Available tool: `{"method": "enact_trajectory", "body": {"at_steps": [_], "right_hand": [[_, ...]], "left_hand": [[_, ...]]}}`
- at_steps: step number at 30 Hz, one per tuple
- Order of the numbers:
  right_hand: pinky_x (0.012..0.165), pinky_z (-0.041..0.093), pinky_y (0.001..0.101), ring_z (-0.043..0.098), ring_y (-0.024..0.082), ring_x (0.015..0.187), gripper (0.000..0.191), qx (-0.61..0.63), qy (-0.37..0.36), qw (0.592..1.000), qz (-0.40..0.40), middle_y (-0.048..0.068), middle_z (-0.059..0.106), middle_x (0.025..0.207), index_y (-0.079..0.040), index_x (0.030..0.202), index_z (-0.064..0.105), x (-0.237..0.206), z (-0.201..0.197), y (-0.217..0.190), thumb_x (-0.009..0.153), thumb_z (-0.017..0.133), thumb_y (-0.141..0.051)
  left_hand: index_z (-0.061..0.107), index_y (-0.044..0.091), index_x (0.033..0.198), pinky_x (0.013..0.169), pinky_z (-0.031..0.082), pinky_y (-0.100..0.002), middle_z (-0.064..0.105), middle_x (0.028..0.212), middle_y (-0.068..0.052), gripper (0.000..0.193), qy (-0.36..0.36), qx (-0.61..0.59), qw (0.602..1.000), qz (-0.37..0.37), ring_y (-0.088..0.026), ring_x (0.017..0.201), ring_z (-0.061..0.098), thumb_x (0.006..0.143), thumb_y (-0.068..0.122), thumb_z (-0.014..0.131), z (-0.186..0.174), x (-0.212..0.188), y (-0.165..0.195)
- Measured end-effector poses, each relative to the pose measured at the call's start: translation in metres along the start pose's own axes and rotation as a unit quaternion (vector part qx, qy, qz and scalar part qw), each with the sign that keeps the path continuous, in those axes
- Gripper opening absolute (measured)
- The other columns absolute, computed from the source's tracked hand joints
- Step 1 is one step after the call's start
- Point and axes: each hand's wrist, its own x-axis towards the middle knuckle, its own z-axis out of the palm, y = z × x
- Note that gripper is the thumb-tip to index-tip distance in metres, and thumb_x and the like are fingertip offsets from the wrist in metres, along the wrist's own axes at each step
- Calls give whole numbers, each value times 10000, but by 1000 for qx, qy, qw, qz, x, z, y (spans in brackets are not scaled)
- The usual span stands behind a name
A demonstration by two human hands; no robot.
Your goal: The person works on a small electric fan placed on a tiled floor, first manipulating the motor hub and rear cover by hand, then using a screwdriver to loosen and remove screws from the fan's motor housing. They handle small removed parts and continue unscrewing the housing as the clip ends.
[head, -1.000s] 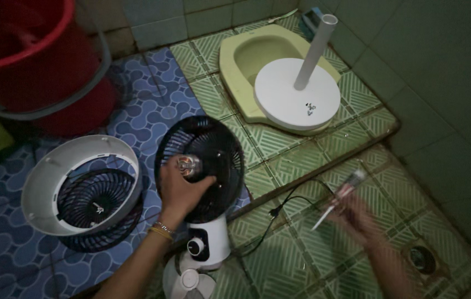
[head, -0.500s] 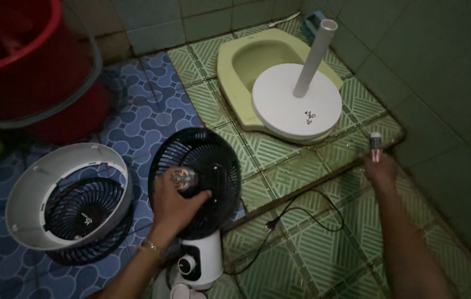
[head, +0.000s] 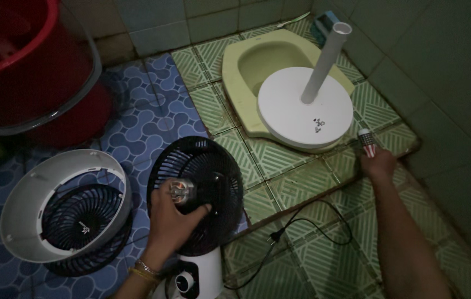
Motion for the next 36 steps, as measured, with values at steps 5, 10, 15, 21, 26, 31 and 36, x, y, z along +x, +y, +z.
{"method": "enact_trajectory", "body": {"at_steps": [5,10,15,21,26,31,36], "right_hand": [[785,559,545,710,448,851,360,15,-30,997,69,259,717,896,0,939,753,-5,9,-8,804,783,-333],[799,551,551,698,450,880,316,12,-3,1000,-10,237,724,940,-88,1050,786,-11,9,-15,789,726,-255],[800,553,554,696,459,881,295,5,7,999,-34,272,716,925,-37,1035,759,-19,2,-20,836,726,-252],[746,561,548,709,452,828,394,29,6,998,64,299,702,904,49,966,710,-17,4,-29,893,769,-334],[774,528,524,693,417,853,354,115,47,991,57,249,717,926,1,1004,714,-41,-1,-28,912,760,-339],[678,489,427,630,257,761,323,301,-38,947,107,134,690,862,-13,1033,705,-96,-6,-36,898,774,-298],[647,502,299,602,109,725,211,407,-149,901,12,22,704,826,-20,1011,756,-158,-2,-62,858,795,-161]], "left_hand": [[488,30,1309,945,480,-449,513,1179,-195,895,40,2,998,53,-377,1111,554,596,325,940,-2,-1,-10],[495,37,1308,958,482,-438,538,1160,-183,903,51,-8,997,49,-361,1105,576,580,340,934,0,1,-17],[475,17,1329,955,485,-438,536,1171,-196,948,44,-11,998,36,-368,1109,577,573,346,941,-1,-1,-18],[424,-21,1392,953,488,-459,541,1186,-230,1011,74,-23,992,102,-399,1094,585,595,342,928,2,1,-21],[338,21,1515,980,459,-466,536,1186,-245,1093,29,4,997,76,-413,1100,563,641,372,894,2,-7,-15],[309,-41,1463,1036,387,-510,485,1276,-297,1091,50,7,993,111,-478,1205,483,643,350,913,-3,-13,-4],[371,15,1412,1023,422,-513,487,1274,-273,1020,20,23,997,67,-467,1187,507,626,369,915,-4,-17,0]]}}
